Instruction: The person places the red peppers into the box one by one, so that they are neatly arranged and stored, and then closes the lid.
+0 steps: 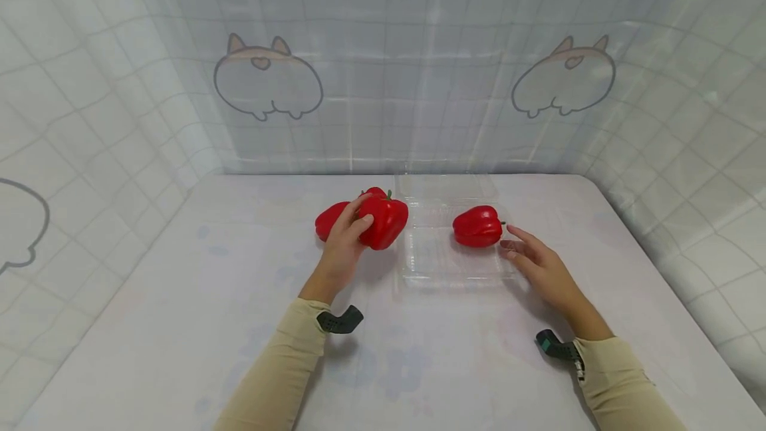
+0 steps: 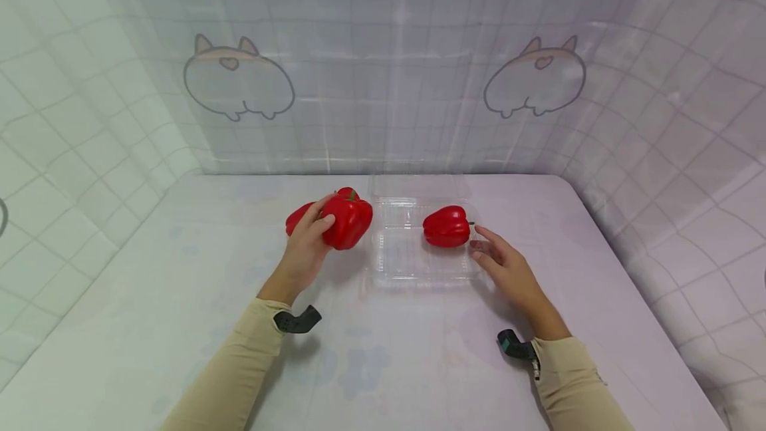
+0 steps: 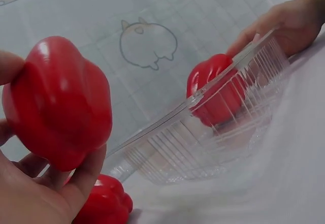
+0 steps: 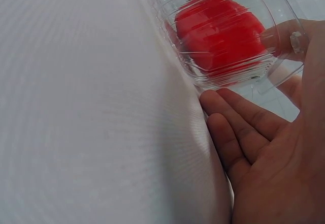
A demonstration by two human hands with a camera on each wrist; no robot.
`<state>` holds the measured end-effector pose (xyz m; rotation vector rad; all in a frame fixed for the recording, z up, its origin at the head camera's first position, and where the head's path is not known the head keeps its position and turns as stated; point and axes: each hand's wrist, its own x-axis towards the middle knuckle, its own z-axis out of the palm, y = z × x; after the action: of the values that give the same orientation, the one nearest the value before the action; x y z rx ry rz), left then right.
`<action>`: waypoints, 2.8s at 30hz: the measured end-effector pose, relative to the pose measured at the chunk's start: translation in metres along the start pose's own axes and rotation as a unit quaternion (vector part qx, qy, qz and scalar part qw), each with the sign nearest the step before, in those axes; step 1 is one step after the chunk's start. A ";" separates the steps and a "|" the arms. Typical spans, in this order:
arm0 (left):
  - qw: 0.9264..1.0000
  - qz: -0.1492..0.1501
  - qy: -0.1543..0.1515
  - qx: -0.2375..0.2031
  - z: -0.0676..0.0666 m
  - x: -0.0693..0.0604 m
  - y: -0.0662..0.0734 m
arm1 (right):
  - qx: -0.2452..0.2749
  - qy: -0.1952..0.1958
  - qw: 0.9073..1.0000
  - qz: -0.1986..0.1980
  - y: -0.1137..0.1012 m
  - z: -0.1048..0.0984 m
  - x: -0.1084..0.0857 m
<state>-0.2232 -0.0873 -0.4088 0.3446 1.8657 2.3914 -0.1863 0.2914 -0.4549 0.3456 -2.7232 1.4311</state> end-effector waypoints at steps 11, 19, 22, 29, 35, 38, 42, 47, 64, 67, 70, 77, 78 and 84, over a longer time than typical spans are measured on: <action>0.990 0.010 -0.020 0.139 0.002 0.007 0.007 | -0.004 -0.003 1.000 0.008 -0.001 -0.002 -0.001; 0.963 0.030 -0.054 0.262 0.006 0.020 0.017 | 0.003 -0.005 1.000 0.001 -0.004 -0.001 0.001; 0.952 0.041 -0.061 0.299 0.009 0.022 0.019 | 0.000 -0.003 1.000 0.000 -0.005 -0.002 0.000; 0.936 0.066 -0.067 0.340 0.014 0.028 0.022 | 0.003 0.005 1.000 -0.027 0.003 -0.006 0.001; 0.931 0.069 -0.073 0.352 0.018 0.031 0.020 | 0.032 -0.010 0.998 -0.050 0.003 -0.005 0.001; 0.926 0.062 -0.077 0.365 0.022 0.033 0.019 | 0.038 -0.010 0.998 -0.052 0.003 -0.004 0.000; 0.918 0.060 -0.089 0.382 0.024 0.037 0.018 | 0.029 -0.008 0.998 -0.047 0.003 -0.004 0.000; 0.910 0.070 -0.111 0.392 0.027 0.041 0.017 | 0.009 -0.008 0.999 -0.038 0.005 -0.004 0.001; 0.873 0.051 -0.145 0.463 0.043 0.058 0.017 | 0.036 -0.010 0.999 -0.038 0.007 -0.003 0.002; 0.866 0.044 -0.151 0.475 0.046 0.060 0.017 | 0.039 -0.006 0.998 -0.042 0.007 -0.002 0.002; 0.861 0.037 -0.151 0.483 0.048 0.060 0.017 | 0.041 -0.004 0.998 -0.043 0.004 -0.002 0.002; 0.855 0.038 -0.143 0.497 0.050 0.064 0.012 | 0.043 -0.003 0.998 -0.051 0.000 -0.002 0.001; 0.856 0.039 -0.141 0.497 0.050 0.064 0.011 | 0.044 -0.003 0.998 -0.052 0.000 -0.002 0.001; 0.855 0.036 -0.138 0.499 0.052 0.064 0.010 | 0.046 -0.004 0.998 -0.046 0.001 -0.002 0.002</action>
<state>-0.2726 -0.0276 -0.3799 0.7624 2.7675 1.0751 -0.1890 0.2933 -0.4540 0.4765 -2.6151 1.5380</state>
